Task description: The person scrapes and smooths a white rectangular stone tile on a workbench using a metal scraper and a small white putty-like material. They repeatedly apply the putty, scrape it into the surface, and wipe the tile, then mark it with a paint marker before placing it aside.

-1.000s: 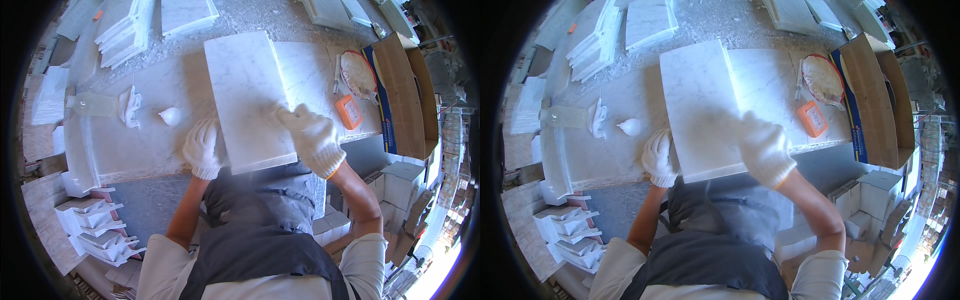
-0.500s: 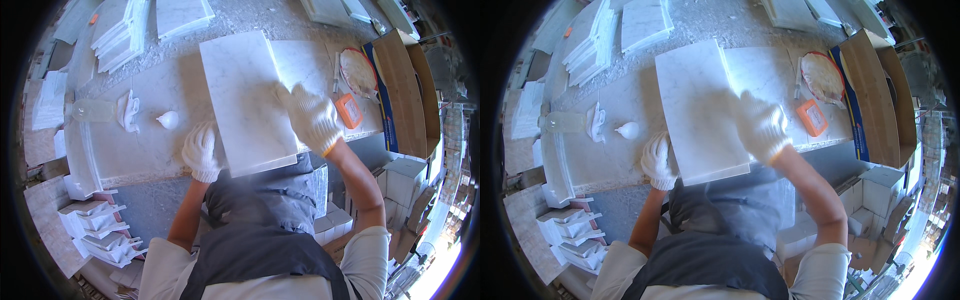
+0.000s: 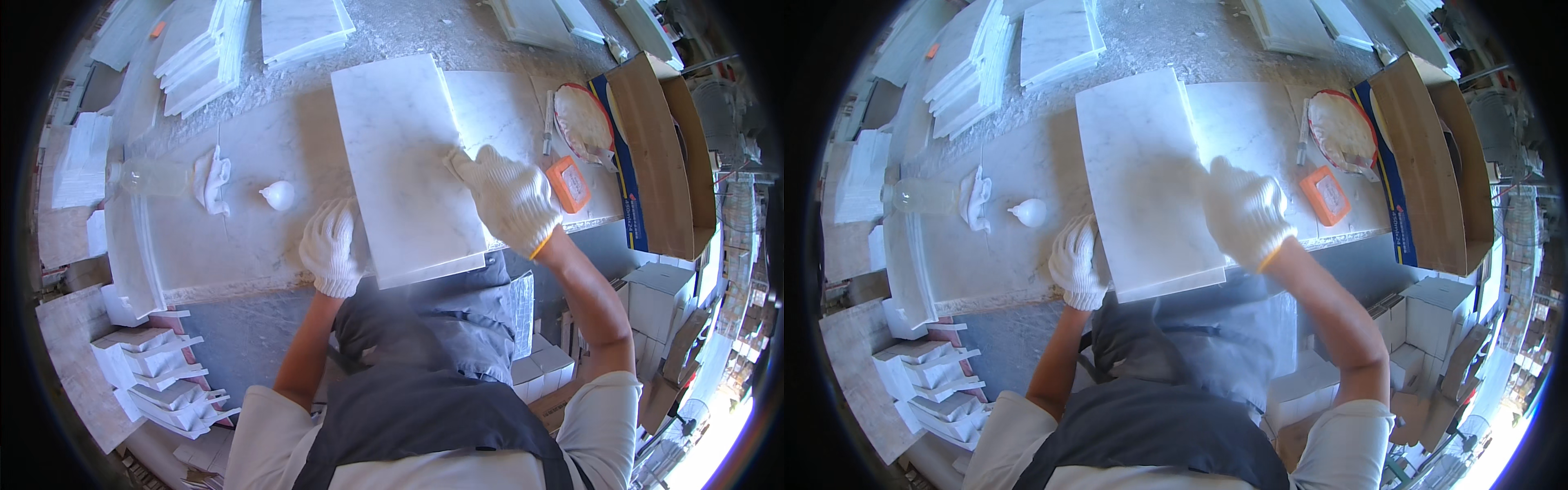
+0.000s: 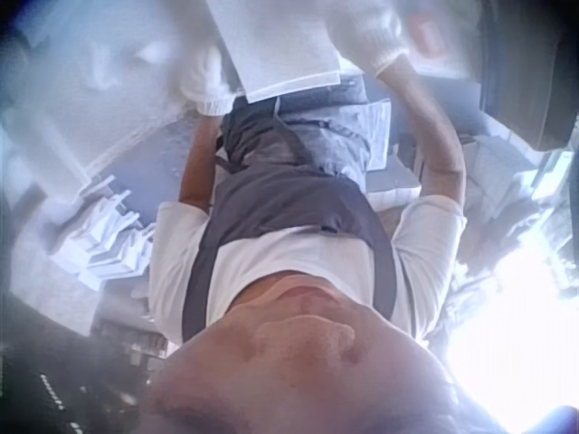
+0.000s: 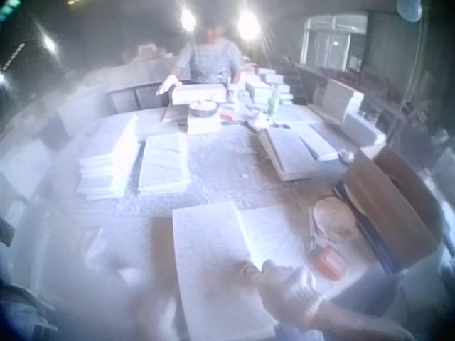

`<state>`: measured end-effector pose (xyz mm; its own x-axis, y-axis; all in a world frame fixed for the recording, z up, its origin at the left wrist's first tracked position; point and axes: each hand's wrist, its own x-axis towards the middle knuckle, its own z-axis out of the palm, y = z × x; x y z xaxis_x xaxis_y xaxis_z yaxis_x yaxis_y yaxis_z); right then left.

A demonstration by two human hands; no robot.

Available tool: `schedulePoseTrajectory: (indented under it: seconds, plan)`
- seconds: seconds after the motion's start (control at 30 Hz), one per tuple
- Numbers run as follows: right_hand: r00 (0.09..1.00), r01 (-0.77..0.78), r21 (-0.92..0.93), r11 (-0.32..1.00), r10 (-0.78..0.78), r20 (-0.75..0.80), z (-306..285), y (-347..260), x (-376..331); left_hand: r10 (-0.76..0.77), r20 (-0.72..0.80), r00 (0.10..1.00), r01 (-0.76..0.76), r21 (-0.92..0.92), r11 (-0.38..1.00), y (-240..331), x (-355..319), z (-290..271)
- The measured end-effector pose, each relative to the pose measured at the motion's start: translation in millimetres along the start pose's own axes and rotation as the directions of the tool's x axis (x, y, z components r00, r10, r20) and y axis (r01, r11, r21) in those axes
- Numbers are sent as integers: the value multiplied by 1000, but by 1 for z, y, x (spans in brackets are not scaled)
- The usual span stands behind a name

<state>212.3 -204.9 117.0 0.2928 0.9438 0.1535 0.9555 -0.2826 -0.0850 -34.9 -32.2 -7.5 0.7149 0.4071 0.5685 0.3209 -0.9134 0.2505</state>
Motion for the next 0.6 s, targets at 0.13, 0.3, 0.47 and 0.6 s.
schedulePoseTrajectory:
  seconds: [0.13,0.3,0.47,0.6]
  plan:
    - [999,-50,45,998,50,-3,-1,1,5,-36,32,999,37,-40,999,3,0,-2]
    - [997,-23,40,999,26,-73,3,7,25,-29,-3,1000,29,-44,999,2,0,-1]
    - [993,-58,62,996,51,102,-6,-3,-6,-39,39,998,40,-17,999,-1,-5,0]
    - [991,-100,46,994,96,93,1,0,7,-20,24,1000,22,-75,997,-1,-6,1]
